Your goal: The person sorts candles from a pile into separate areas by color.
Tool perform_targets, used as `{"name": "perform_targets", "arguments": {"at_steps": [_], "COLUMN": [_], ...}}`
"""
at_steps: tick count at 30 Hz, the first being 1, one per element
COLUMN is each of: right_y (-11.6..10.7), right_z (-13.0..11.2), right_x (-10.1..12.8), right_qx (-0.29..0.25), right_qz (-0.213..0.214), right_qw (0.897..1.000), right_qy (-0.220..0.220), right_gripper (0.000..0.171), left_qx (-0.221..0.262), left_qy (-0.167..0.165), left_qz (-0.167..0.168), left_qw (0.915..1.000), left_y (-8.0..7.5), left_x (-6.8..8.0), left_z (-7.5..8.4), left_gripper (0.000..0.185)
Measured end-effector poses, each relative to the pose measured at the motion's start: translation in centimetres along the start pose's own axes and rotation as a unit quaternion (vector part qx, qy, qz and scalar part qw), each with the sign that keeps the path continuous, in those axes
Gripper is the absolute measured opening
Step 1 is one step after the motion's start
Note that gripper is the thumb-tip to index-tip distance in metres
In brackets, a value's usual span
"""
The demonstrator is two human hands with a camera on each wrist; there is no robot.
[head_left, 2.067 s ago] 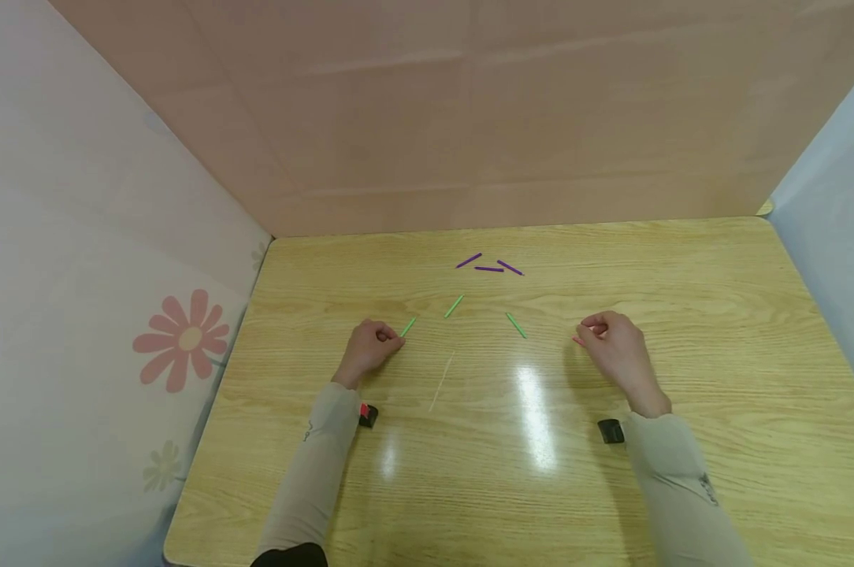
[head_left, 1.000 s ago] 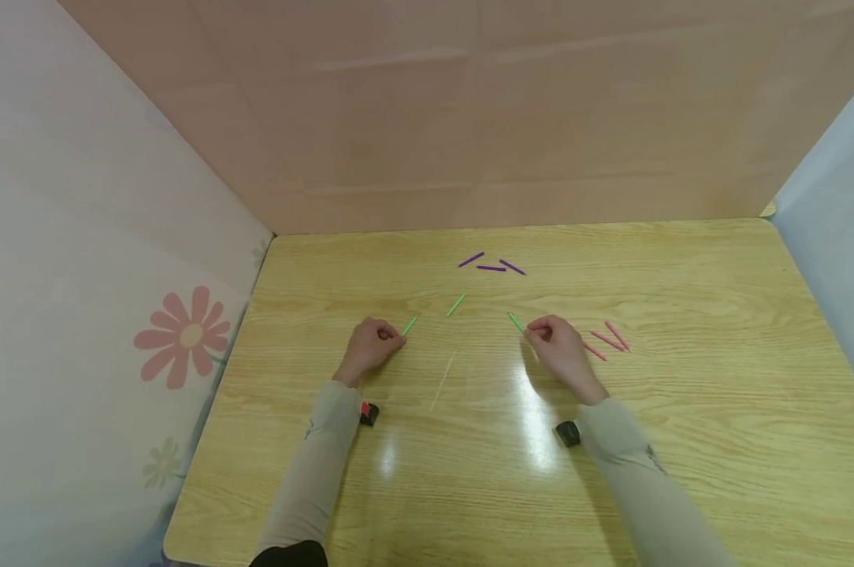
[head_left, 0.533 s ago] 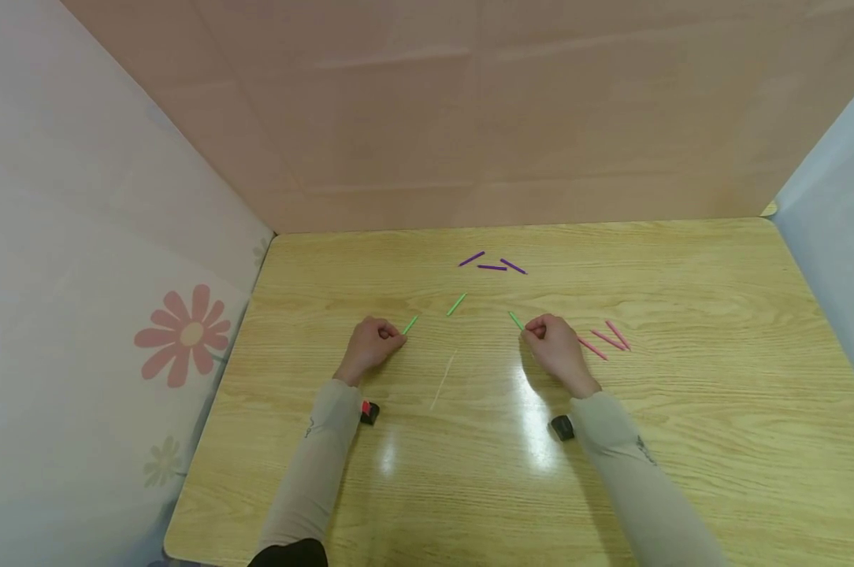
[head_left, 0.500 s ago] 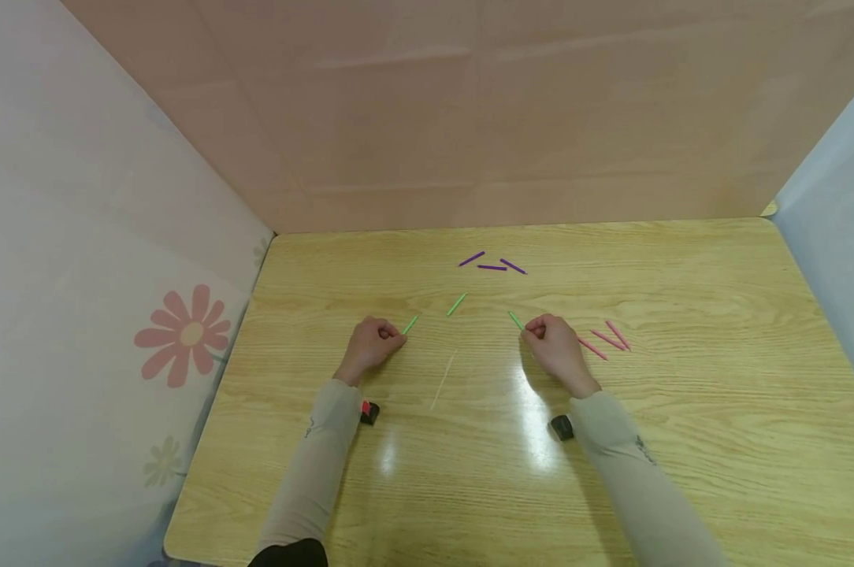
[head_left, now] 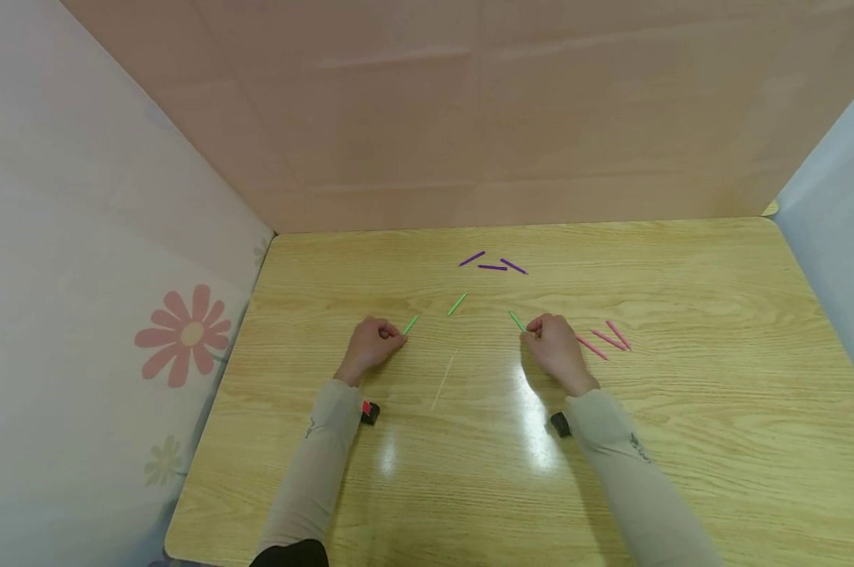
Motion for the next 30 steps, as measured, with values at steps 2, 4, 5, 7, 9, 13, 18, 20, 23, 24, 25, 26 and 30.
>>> {"name": "perform_targets", "arguments": {"at_steps": [2,4,5,7,9,13,18,20,23,24,25,26,30], "right_y": [0.08,0.19,0.25,0.32,0.36,0.39,0.66,0.74,0.80,0.80,0.79,0.80,0.83], "right_z": [-0.11,-0.22,-0.28,-0.39,-0.41,-0.49,-0.54,-0.50,-0.52,-0.51,-0.48,-0.48,-0.50], "right_x": [-0.01,-0.01,0.00,0.03,0.01,-0.15,-0.48,-0.57,-0.64,-0.65,-0.68,-0.70,-0.84], "right_qx": [0.008,0.014,0.017,0.022,0.023,0.019,0.020,0.024,0.029,0.032,0.035,0.036,0.039], "right_qz": [-0.007,-0.017,-0.022,-0.031,-0.037,-0.049,-0.078,-0.088,-0.100,-0.103,-0.105,-0.108,-0.118], "right_qw": [1.000,1.000,1.000,0.999,0.999,0.999,0.997,0.996,0.994,0.994,0.994,0.993,0.992], "right_qy": [-0.003,-0.003,-0.004,-0.005,-0.006,-0.005,0.002,0.006,0.007,0.009,0.009,0.009,0.006], "right_gripper": [0.028,0.028,0.028,0.028,0.028,0.028,0.030,0.030,0.031,0.031,0.031,0.031,0.030], "left_qx": [0.003,0.004,0.004,0.004,0.003,0.005,0.007,0.007,0.009,0.009,0.009,0.008,0.005], "left_qy": [0.000,-0.002,-0.002,-0.003,-0.004,-0.006,-0.006,-0.006,-0.007,-0.008,-0.008,-0.007,-0.006], "left_qz": [0.000,0.000,0.000,0.000,-0.001,-0.001,-0.002,-0.002,-0.001,-0.002,-0.001,-0.001,-0.002], "left_qw": [1.0000,1.0000,1.0000,1.0000,1.0000,1.0000,1.0000,1.0000,0.9999,0.9999,0.9999,0.9999,1.0000], "left_y": [0.00,0.01,0.02,0.04,0.07,0.09,0.08,0.06,0.04,0.05,0.05,0.05,0.11], "left_x": [-0.01,-0.03,-0.04,-0.07,-0.09,-0.09,-0.10,-0.11,-0.17,-0.19,-0.23,-0.25,-0.32], "left_z": [-0.03,-0.10,-0.13,-0.16,-0.21,-0.29,-0.31,-0.31,-0.37,-0.40,-0.42,-0.43,-0.50], "left_gripper": [0.019,0.019,0.019,0.019,0.020,0.019,0.019,0.019,0.019,0.019,0.019,0.019,0.020]}}
Point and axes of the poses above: each hand's wrist, its own x-axis away from the middle knuckle, its own y-axis out of the palm, z = x × y, the point moved 10 cm from there along -x, towards the middle knuckle, and after that the axes turned 10 degrees about -y, right-handed, at the moved point
